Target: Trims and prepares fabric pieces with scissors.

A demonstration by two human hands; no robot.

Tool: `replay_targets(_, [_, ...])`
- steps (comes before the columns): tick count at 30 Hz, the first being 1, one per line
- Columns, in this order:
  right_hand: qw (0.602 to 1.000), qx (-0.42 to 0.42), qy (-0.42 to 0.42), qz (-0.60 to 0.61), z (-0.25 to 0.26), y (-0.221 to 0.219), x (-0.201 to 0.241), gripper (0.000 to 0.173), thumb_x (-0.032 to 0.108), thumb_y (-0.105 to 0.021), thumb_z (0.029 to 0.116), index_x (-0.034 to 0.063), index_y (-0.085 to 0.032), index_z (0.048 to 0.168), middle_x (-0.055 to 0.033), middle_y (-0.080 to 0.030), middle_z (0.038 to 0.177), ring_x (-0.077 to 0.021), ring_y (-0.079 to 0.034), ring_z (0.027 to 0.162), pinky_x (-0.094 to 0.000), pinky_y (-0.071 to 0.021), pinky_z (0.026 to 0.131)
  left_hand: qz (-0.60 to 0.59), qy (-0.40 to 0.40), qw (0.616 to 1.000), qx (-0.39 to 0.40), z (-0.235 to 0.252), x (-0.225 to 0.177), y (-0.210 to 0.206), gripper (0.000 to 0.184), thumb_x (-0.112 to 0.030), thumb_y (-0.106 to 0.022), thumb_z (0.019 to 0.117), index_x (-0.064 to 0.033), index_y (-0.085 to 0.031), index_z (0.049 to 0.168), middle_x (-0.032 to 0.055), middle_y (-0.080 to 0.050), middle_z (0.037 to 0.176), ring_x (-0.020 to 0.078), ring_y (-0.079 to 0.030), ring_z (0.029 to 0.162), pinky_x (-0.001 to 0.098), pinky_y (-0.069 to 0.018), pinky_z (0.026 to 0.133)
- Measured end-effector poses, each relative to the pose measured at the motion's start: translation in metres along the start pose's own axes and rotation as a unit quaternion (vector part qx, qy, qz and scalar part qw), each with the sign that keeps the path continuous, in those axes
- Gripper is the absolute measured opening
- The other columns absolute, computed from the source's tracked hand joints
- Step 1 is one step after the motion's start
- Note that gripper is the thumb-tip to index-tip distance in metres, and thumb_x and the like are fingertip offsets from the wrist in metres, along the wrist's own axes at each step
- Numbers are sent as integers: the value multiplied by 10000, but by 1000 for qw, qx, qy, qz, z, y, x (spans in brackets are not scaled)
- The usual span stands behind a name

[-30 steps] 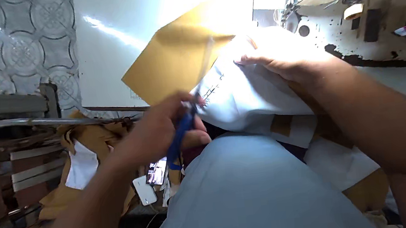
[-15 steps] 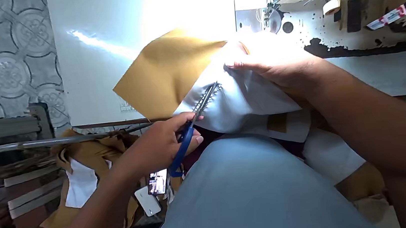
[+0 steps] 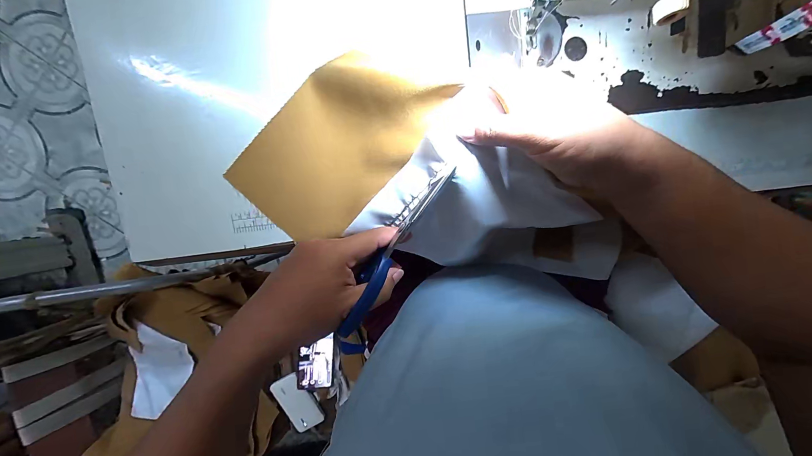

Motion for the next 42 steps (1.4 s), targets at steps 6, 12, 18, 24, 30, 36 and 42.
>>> replay_targets(6, [999, 0, 13, 45, -5, 0, 2, 211, 110, -660, 990, 76, -629, 1196, 12, -691, 1010, -18, -671, 948, -182, -569, 854, -31, -5, 999, 11, 2, 2, -3, 424, -517, -633, 939, -286, -678, 1292, -176, -724, 906, -87, -653, 739, 169, -570, 632])
replay_targets(12, [997, -7, 49, 52, -8, 0, 4, 330, 110, -678, 979, 49, -613, 1296, -23, -694, 1118, -55, -669, 1034, -214, -570, 913, -54, -21, 998, 19, 4, 1, -5, 426, -499, -627, 944, -288, -664, 1312, -174, -740, 954, -76, -677, 785, 176, -591, 665])
replay_targets(18, [996, -45, 30, 73, -18, 0, 8, 259, 109, -708, 960, 51, -659, 1208, -5, -718, 1004, -43, -691, 928, -201, -588, 840, -18, -56, 998, -21, 1, -3, -7, 377, -386, -609, 957, -234, -684, 1294, -144, -725, 889, -75, -636, 717, 182, -557, 631])
replay_targets(24, [985, -151, 56, 61, -44, -1, 18, 171, 136, -737, 943, 81, -653, 1081, 35, -722, 900, -26, -705, 824, -200, -612, 751, 55, -83, 991, -84, -18, -22, -12, 413, -302, -589, 982, -178, -645, 1372, -19, -750, 956, 65, -689, 767, 314, -586, 654])
replay_targets(30, [969, -235, 55, 60, -56, -7, 12, 155, 172, -757, 935, 79, -667, 1020, 44, -715, 833, -4, -690, 750, -183, -597, 685, 49, -39, 990, -124, -25, -34, -33, 410, -288, -582, 990, -136, -650, 1365, 6, -764, 988, 75, -709, 800, 298, -600, 694])
replay_targets(36, [963, -261, 65, 32, -60, -9, 12, 118, 185, -749, 937, 100, -668, 934, 58, -683, 769, 21, -655, 694, -160, -555, 621, 24, -18, 987, -158, -22, -40, -45, 394, -285, -592, 990, -100, -673, 1329, -1, -770, 997, 30, -707, 832, 236, -593, 719])
replay_targets(42, [962, -266, 46, 37, -61, -8, 8, 136, 205, -752, 936, 103, -662, 922, 58, -673, 749, 22, -644, 670, -159, -539, 601, -18, -13, 988, -150, -19, -40, -50, 390, -291, -587, 992, -94, -675, 1316, -23, -766, 1011, 11, -707, 863, 224, -602, 754])
Point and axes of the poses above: each hand's wrist, its own z-axis towards the middle knuckle, its own y-axis out of the back of the hand, x = y × z, the point moved 7 cm from there along z, towards the middle knuckle
